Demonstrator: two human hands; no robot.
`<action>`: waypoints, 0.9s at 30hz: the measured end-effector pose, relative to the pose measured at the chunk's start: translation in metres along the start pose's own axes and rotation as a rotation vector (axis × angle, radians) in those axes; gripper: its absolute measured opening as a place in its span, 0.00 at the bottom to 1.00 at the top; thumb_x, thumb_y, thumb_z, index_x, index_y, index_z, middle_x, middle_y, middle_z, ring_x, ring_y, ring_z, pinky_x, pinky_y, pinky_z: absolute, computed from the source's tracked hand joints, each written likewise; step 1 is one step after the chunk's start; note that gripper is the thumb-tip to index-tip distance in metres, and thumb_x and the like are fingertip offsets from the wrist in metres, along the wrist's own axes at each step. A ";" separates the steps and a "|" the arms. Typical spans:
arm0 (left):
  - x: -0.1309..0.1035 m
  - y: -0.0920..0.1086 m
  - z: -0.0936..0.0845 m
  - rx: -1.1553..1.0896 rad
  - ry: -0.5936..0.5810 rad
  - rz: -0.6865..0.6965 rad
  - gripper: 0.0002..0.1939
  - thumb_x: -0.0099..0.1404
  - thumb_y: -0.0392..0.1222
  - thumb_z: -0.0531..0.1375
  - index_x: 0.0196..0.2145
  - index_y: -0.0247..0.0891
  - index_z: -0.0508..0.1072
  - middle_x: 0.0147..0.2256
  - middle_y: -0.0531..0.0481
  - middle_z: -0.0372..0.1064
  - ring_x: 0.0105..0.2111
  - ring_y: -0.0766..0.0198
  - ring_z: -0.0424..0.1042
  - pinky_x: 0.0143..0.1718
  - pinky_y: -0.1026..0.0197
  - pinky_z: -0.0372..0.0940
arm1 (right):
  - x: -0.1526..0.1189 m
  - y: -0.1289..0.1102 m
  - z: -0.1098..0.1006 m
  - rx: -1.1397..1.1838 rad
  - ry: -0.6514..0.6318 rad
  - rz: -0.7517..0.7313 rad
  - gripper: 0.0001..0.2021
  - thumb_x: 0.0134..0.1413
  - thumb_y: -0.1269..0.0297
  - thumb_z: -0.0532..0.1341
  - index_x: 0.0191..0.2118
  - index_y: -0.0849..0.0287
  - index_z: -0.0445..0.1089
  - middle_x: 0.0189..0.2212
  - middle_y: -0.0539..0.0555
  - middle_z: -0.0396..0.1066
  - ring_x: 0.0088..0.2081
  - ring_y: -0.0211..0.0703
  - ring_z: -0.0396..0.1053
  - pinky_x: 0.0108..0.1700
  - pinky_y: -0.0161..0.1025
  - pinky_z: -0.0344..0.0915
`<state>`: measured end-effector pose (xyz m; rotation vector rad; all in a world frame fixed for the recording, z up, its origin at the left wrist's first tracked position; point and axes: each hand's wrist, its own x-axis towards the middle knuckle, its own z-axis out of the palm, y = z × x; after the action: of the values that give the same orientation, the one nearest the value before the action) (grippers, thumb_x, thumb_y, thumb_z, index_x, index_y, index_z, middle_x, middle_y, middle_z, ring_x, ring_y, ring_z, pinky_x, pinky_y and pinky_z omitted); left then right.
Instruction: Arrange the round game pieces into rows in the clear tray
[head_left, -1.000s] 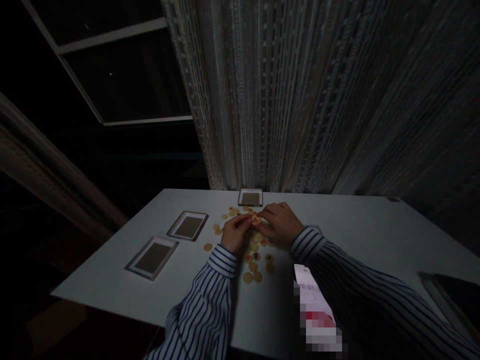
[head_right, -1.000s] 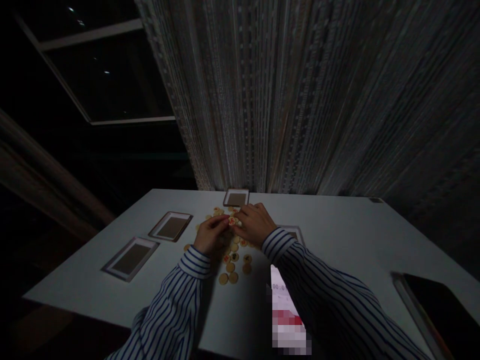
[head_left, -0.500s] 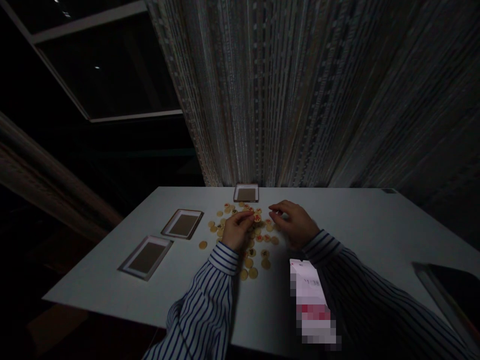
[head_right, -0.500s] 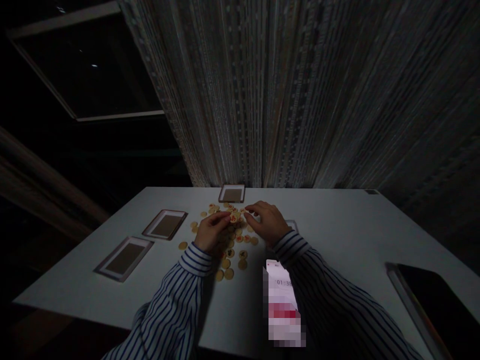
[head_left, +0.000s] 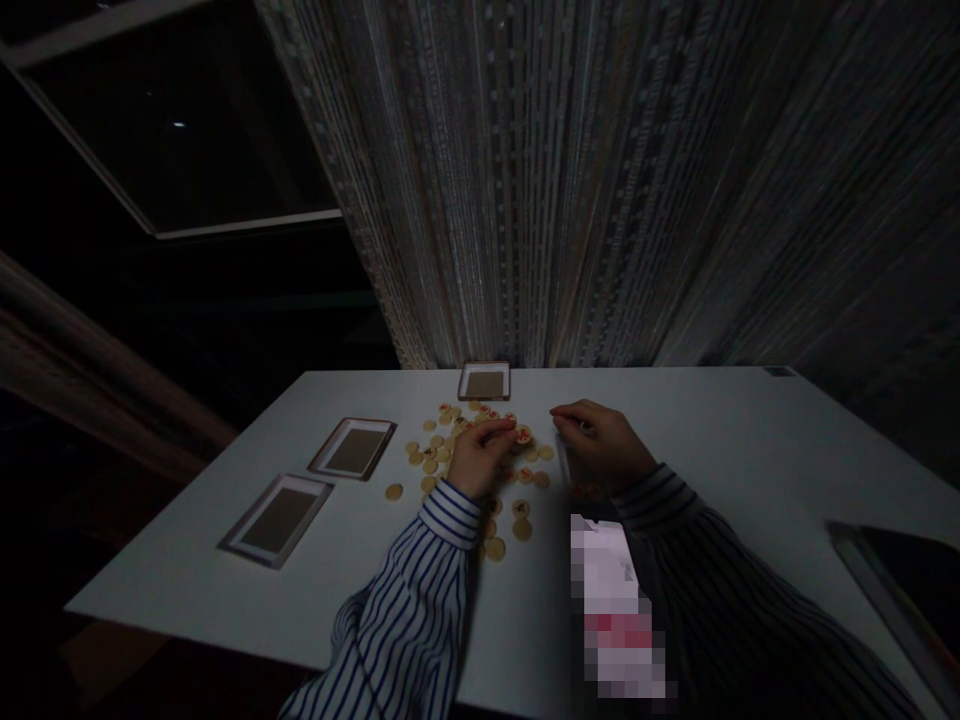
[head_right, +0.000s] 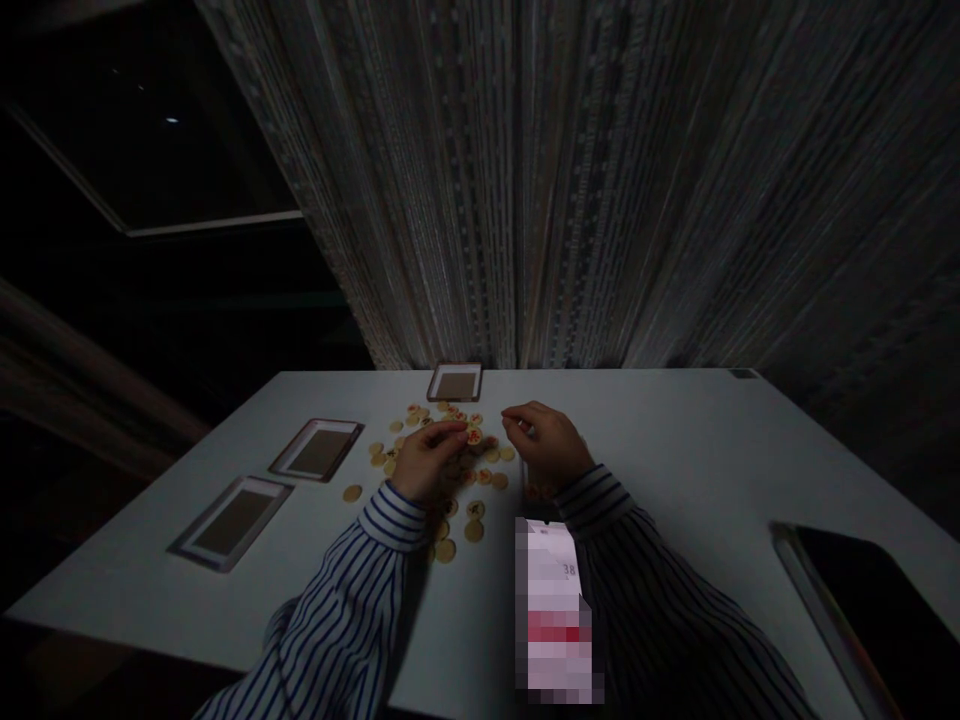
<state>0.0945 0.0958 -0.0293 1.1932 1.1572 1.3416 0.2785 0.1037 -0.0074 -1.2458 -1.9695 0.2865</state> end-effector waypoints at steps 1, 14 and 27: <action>0.001 0.000 0.001 -0.005 0.000 -0.005 0.12 0.47 0.40 0.67 0.31 0.33 0.76 0.29 0.48 0.76 0.30 0.63 0.74 0.35 0.60 0.69 | 0.000 0.001 -0.001 -0.003 -0.003 -0.003 0.12 0.53 0.64 0.54 0.36 0.60 0.73 0.33 0.55 0.74 0.35 0.43 0.71 0.40 0.40 0.66; 0.007 -0.003 0.016 -0.038 -0.035 -0.076 0.12 0.45 0.40 0.67 0.30 0.34 0.75 0.26 0.49 0.75 0.28 0.64 0.73 0.34 0.60 0.68 | 0.000 0.011 -0.004 0.015 -0.056 0.000 0.12 0.51 0.63 0.55 0.37 0.59 0.74 0.33 0.54 0.76 0.34 0.43 0.72 0.39 0.41 0.67; 0.012 0.002 0.035 0.000 -0.091 -0.043 0.12 0.45 0.41 0.67 0.28 0.33 0.74 0.23 0.51 0.72 0.24 0.68 0.69 0.27 0.66 0.63 | 0.001 0.019 -0.007 0.158 -0.113 -0.004 0.10 0.51 0.64 0.56 0.35 0.58 0.74 0.31 0.52 0.77 0.31 0.39 0.73 0.34 0.35 0.68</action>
<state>0.1285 0.1096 -0.0241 1.2107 1.1120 1.2421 0.2961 0.1126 -0.0133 -1.1456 -2.0018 0.5106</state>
